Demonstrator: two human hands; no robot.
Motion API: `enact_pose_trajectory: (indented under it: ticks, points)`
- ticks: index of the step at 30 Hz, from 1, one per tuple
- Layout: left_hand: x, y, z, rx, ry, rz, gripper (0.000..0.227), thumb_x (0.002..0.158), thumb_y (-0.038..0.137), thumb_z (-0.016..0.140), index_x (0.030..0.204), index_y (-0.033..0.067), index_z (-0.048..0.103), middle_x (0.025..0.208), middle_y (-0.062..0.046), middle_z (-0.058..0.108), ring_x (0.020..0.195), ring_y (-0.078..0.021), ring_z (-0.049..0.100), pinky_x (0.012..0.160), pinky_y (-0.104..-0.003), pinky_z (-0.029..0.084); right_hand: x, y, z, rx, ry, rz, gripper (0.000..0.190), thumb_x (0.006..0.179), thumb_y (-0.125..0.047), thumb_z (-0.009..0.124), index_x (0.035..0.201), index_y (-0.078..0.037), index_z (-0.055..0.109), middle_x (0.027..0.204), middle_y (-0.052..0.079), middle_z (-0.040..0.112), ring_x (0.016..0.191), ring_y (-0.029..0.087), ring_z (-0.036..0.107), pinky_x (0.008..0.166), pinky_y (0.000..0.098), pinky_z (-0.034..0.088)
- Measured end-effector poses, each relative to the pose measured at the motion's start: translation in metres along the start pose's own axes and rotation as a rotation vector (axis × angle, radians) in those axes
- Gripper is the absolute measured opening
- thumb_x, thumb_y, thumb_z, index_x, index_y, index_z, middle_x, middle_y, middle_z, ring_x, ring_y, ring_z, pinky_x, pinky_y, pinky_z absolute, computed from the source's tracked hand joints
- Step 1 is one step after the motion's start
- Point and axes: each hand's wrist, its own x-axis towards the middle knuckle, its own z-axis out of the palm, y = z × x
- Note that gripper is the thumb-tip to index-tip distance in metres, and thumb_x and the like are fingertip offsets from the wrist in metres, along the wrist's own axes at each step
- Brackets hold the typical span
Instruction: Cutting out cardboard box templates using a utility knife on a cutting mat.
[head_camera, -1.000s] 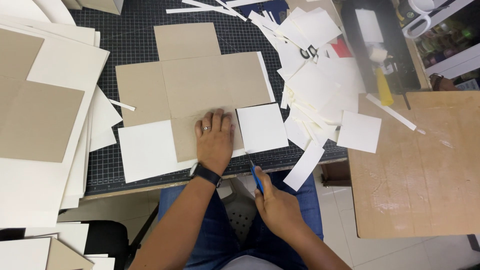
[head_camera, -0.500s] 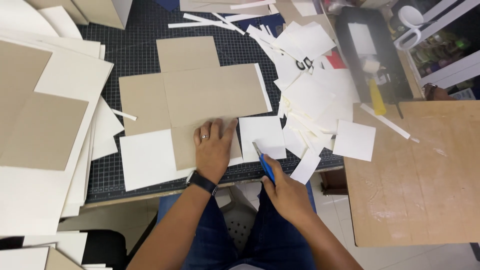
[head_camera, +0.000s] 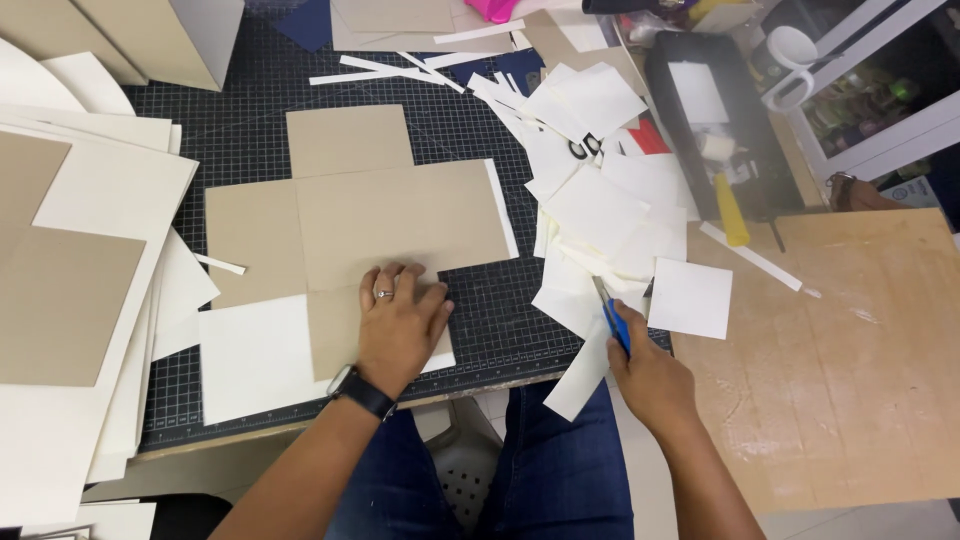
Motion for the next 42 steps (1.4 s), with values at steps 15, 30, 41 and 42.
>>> enact_pose_trajectory:
  ticks: [15,30,41,42]
  points:
    - [0.137,0.003,0.123,-0.029,0.096,-0.148,0.032,0.098,0.018,0.061,0.130,0.0146,0.064,0.129,-0.008,0.058,0.130,-0.0307,0.048,0.104,-0.043,0.043,0.077,-0.105,-0.017,0.480,-0.065,-0.268,0.060,0.104,-0.032,0.047,0.161,-0.024,0.029,0.088,0.018,0.074,0.081,0.036,0.076,0.075,0.0460,0.057]
    - [0.139,0.011,0.106,0.028,-0.079,-0.183,0.033,0.100,0.013,0.042,0.132,0.0135,0.052,0.137,-0.008,0.049,0.137,-0.0316,0.037,0.112,-0.045,0.030,0.175,-0.127,0.011,0.158,0.099,-0.405,0.053,0.106,-0.029,0.042,0.158,-0.026,0.031,0.116,0.027,0.072,0.098,0.047,0.073,0.083,0.0574,0.057]
    - [0.140,0.014,0.103,0.027,-0.075,-0.200,0.033,0.100,0.013,0.042,0.131,0.0138,0.053,0.137,-0.008,0.050,0.137,-0.0317,0.039,0.111,-0.044,0.030,0.176,-0.132,0.008,0.163,0.045,-0.423,0.050,0.105,-0.027,0.040,0.154,-0.023,0.031,0.092,0.024,0.075,0.087,0.048,0.074,0.079,0.0572,0.055]
    - [0.140,0.014,0.104,0.022,-0.068,-0.195,0.033,0.100,0.014,0.043,0.131,0.0134,0.054,0.137,-0.008,0.051,0.138,-0.0322,0.039,0.112,-0.045,0.030,0.179,-0.132,0.011,0.164,0.036,-0.406,0.049,0.105,-0.027,0.039,0.153,-0.022,0.032,0.082,0.017,0.074,0.079,0.043,0.075,0.077,0.0540,0.055]
